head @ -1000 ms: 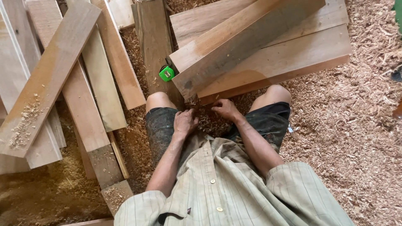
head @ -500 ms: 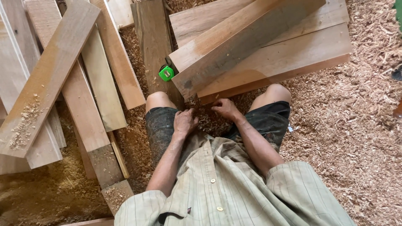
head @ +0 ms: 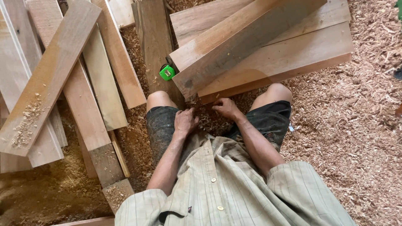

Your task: The person sits on a sawdust-covered floor and repeatedly picks up wooden planks, turns them over, and places them into a growing stack. The person handles the planks one at a time, occasionally adjusting their position before stacking them.

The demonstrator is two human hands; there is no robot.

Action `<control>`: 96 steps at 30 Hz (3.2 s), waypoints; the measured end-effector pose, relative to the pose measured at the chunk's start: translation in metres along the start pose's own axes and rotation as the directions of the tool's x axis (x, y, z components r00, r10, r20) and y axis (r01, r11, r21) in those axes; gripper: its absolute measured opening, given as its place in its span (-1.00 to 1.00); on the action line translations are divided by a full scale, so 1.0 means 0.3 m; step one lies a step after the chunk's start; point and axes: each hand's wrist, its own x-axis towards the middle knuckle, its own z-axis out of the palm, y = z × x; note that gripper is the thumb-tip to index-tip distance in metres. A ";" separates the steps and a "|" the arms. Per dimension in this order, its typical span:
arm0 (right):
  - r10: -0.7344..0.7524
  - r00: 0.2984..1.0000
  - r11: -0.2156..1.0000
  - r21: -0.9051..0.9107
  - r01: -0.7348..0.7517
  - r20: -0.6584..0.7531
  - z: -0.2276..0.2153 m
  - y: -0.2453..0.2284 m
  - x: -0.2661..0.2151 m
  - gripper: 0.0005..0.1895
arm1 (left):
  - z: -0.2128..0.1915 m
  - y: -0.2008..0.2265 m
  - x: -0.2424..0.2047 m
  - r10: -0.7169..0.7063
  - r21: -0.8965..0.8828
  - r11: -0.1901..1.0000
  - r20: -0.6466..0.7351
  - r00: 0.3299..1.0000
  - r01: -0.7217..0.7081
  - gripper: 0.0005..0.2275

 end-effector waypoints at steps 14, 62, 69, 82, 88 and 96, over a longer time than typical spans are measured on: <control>-0.096 0.995 0.995 -0.026 0.097 0.036 0.012 0.008 0.013 -0.45 | 0.079 -0.017 0.018 -0.013 0.088 0.996 -0.074 0.997 0.019 -0.68; -0.067 0.998 0.988 0.142 0.064 0.016 0.045 0.011 0.007 -0.55 | 0.079 -0.002 0.032 -0.021 0.078 0.997 -0.076 0.997 0.027 -0.71; -0.053 0.998 0.988 0.146 0.049 0.020 0.046 0.001 -0.004 -0.56 | 0.088 -0.006 0.040 -0.024 0.062 0.998 -0.072 0.997 0.028 -0.72; -0.152 0.988 0.988 0.005 0.152 0.016 0.056 0.022 0.012 -0.55 | 0.091 -0.023 0.023 0.005 0.064 0.998 -0.137 0.991 0.004 -0.71; -0.121 0.992 0.992 0.018 0.122 -0.026 0.049 0.039 0.014 -0.51 | 0.133 -0.041 0.044 0.060 0.101 0.994 -0.166 0.984 -0.044 -0.72; -0.095 0.995 0.995 0.023 0.095 0.016 0.028 0.022 0.032 -0.53 | 0.074 -0.024 0.024 -0.003 0.039 0.999 -0.035 0.999 0.004 -0.69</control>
